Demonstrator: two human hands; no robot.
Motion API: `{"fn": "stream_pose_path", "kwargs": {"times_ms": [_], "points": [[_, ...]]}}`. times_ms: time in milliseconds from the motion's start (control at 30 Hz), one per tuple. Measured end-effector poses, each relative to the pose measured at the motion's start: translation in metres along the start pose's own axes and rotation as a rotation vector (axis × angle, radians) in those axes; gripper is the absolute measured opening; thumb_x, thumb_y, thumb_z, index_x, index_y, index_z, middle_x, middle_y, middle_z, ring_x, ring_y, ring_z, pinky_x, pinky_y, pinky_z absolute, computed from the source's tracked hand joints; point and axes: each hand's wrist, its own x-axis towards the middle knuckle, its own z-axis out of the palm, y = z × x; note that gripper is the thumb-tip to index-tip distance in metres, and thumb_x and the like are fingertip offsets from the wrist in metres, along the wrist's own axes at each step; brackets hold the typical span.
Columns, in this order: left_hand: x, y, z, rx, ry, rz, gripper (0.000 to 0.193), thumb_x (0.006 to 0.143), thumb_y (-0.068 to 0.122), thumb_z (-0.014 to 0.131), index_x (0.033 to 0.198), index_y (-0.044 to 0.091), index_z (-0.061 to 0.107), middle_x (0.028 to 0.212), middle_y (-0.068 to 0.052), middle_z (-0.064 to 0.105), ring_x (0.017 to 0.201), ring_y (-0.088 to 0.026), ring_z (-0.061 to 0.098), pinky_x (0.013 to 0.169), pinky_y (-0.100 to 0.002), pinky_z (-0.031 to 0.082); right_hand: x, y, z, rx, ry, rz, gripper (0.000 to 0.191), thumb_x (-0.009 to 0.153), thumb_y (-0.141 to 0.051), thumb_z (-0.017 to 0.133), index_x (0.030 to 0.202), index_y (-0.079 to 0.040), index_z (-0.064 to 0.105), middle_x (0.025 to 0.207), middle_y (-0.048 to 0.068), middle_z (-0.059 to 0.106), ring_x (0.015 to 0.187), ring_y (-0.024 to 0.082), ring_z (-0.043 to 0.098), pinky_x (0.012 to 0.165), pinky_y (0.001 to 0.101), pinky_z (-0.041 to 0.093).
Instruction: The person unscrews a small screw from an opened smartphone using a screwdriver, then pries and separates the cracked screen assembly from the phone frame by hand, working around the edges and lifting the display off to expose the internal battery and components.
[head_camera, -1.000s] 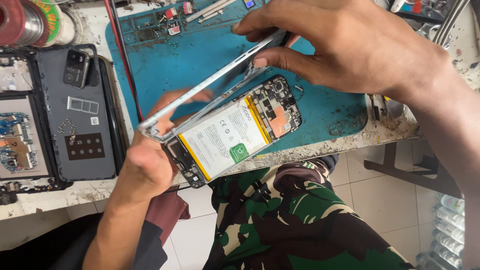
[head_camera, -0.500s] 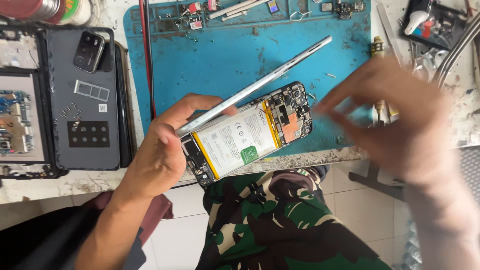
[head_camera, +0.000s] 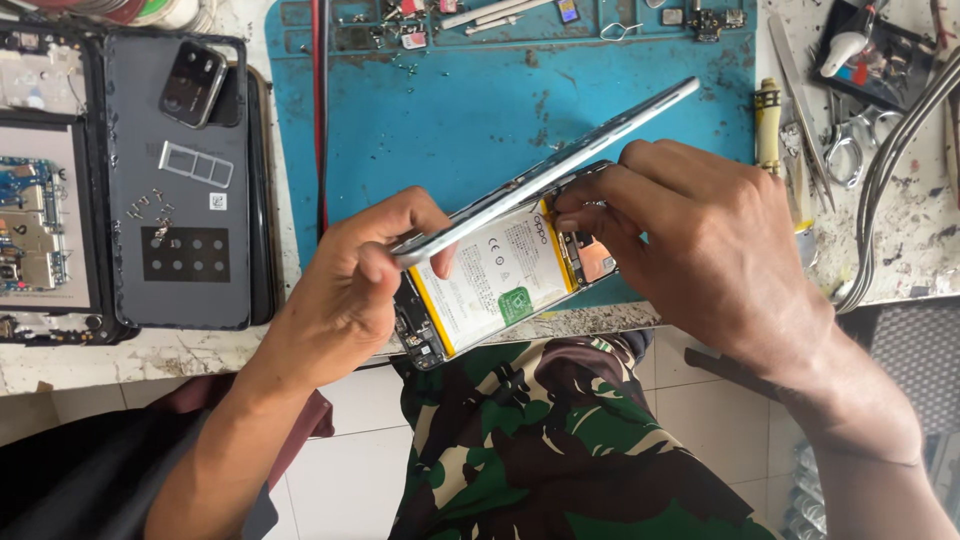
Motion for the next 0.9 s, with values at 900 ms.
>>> {"fn": "stream_pose_path", "kwargs": {"times_ms": [900], "points": [[0.002,-0.003,0.000,-0.188,-0.035,0.032,0.072,0.097,0.077,0.049,0.101,0.005,0.052,0.092,0.003,0.051,0.089,-0.007,0.047,0.080,-0.024,0.043,0.001,0.001,-0.021,0.221,-0.048,0.150,0.019,0.086,0.000,0.078,0.101,-0.009,0.069,0.086,0.001,0.070,0.068,0.011,0.067,0.059,0.0279,0.052]]}}
